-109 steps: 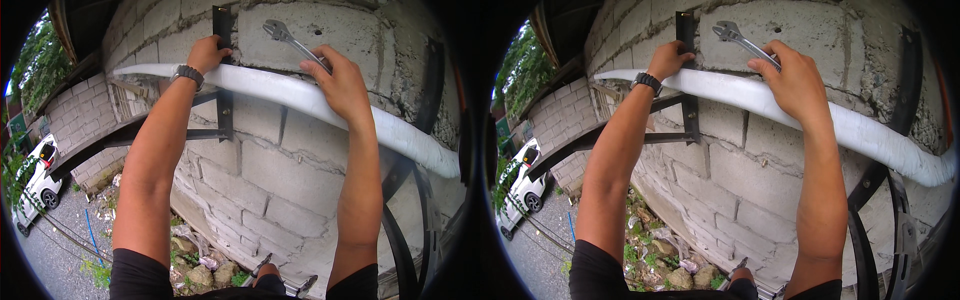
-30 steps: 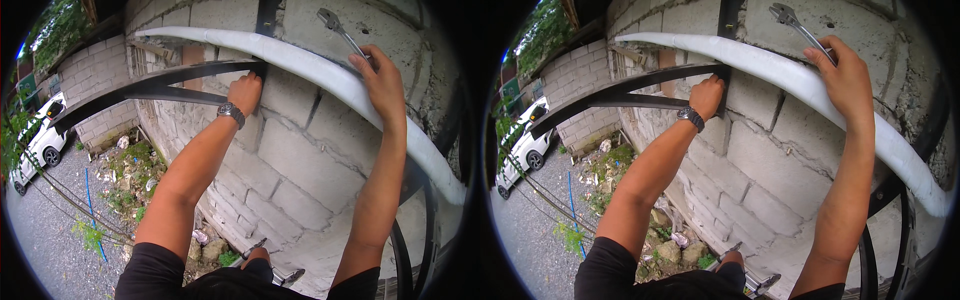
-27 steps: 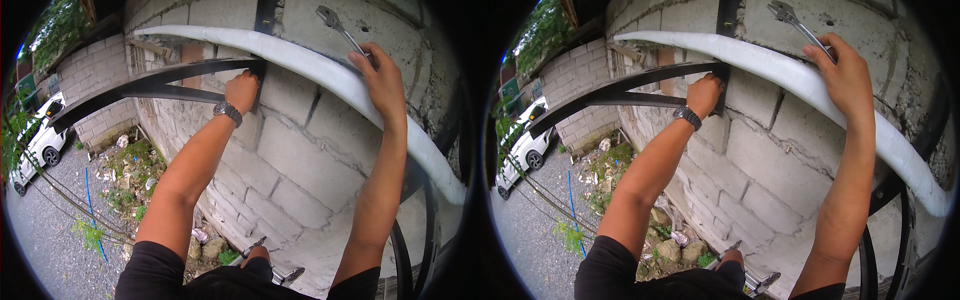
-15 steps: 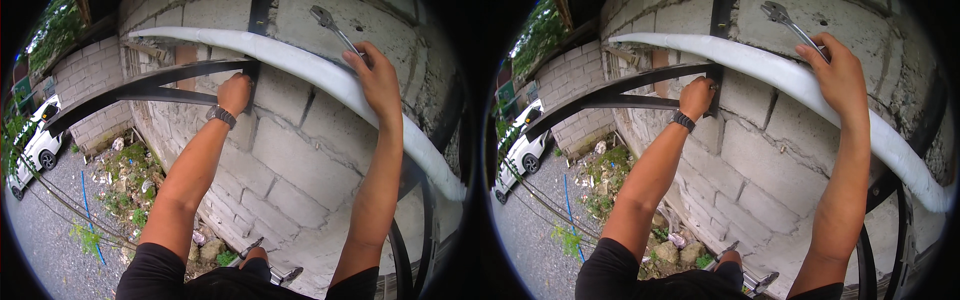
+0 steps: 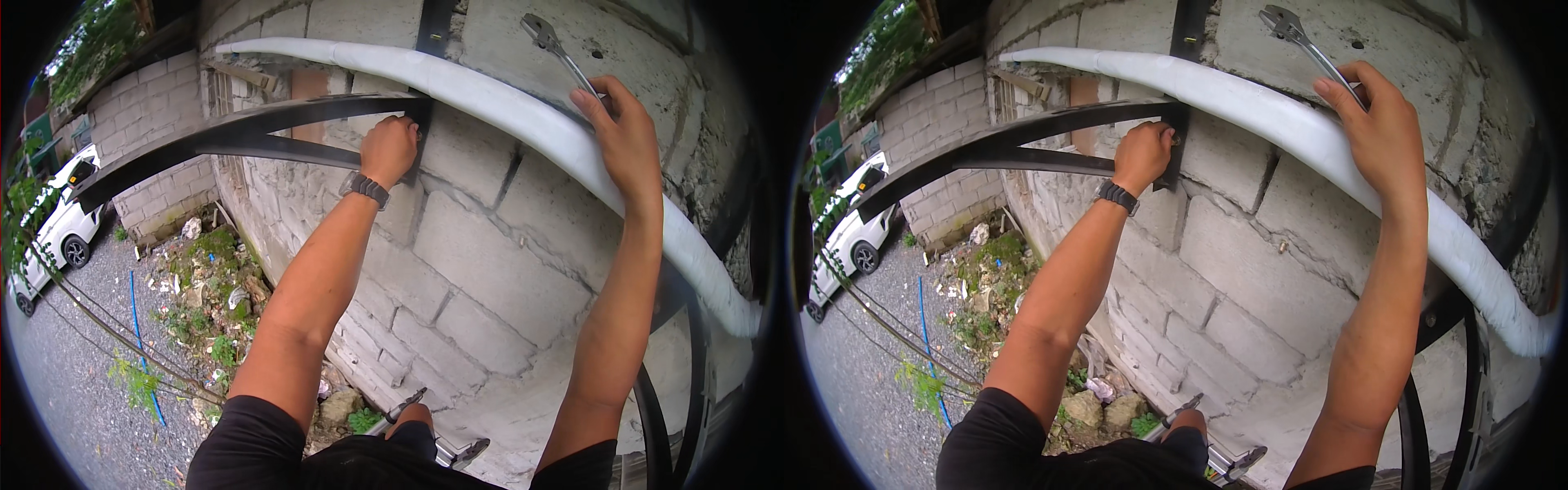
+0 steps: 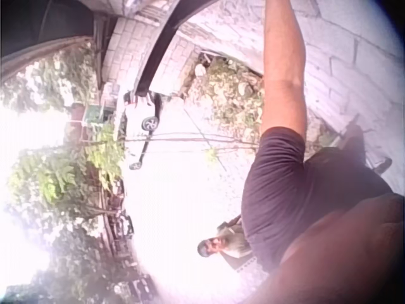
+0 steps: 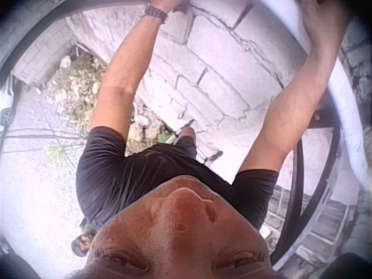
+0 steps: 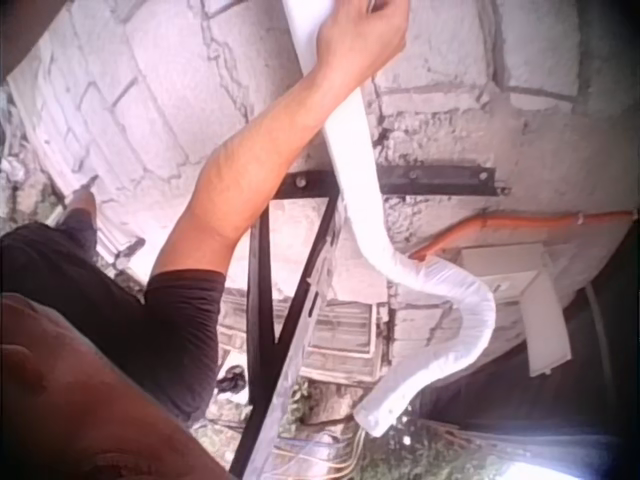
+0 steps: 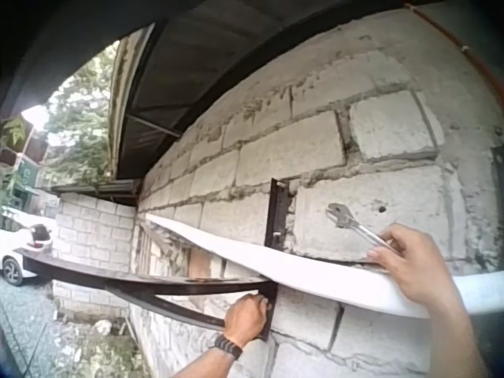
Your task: The person uses a wrench to tighten bolts on metal brackets mounted on a brick wall. They adjust the position of the brackets and secure them by hand and with the tool.
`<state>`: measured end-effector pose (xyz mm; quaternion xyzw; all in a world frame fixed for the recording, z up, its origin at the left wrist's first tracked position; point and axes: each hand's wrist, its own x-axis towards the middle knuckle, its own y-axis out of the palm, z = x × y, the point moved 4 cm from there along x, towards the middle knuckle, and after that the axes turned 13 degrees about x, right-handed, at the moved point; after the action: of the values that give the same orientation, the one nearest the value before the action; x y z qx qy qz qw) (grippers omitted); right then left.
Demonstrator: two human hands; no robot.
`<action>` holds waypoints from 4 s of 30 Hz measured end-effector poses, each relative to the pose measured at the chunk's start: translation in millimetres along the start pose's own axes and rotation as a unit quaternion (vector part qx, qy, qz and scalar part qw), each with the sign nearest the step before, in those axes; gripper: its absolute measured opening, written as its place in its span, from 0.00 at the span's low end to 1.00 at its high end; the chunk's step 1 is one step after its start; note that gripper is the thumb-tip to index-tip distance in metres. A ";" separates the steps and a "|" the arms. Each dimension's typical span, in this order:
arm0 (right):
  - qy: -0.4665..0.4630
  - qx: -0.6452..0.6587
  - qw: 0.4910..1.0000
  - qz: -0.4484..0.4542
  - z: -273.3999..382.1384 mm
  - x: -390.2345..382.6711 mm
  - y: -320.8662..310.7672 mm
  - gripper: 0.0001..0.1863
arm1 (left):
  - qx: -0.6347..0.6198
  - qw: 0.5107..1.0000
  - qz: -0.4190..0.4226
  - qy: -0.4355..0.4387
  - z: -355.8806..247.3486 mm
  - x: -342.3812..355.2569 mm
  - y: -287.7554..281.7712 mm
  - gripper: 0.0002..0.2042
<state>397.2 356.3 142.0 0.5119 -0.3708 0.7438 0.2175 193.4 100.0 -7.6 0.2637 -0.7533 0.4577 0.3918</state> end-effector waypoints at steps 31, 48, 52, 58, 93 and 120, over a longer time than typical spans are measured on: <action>0.002 0.011 1.000 -0.002 5.1 0.2 1.2 0.18 | 0.066 0.997 0.005 0.043 2.9 -8.1 9.5 0.09; 0.002 -0.008 1.000 0.001 4.9 -0.3 0.9 0.18 | 0.054 0.997 -0.029 0.042 -2.8 -9.9 2.8 0.08; 0.000 -0.006 1.000 -0.003 3.1 -0.4 -0.8 0.18 | 0.055 0.997 -0.022 0.049 -4.4 -12.0 2.1 0.08; -0.005 -0.015 1.000 -0.003 4.6 -0.8 -0.1 0.18 | 0.055 0.998 -0.021 0.037 -2.2 -9.1 3.8 0.09; -0.007 -0.010 1.000 0.000 4.1 -1.2 0.8 0.18 | 0.029 0.998 -0.029 0.039 -2.4 -9.1 3.9 0.08; 0.025 -0.012 0.999 0.020 11.3 -0.5 -1.4 0.19 | 0.050 0.996 -0.035 0.061 1.5 -11.0 5.9 0.09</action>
<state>405.2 348.5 144.3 0.4831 -0.3847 0.7557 0.2179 194.5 101.8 -20.0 0.2808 -0.6943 0.4962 0.4391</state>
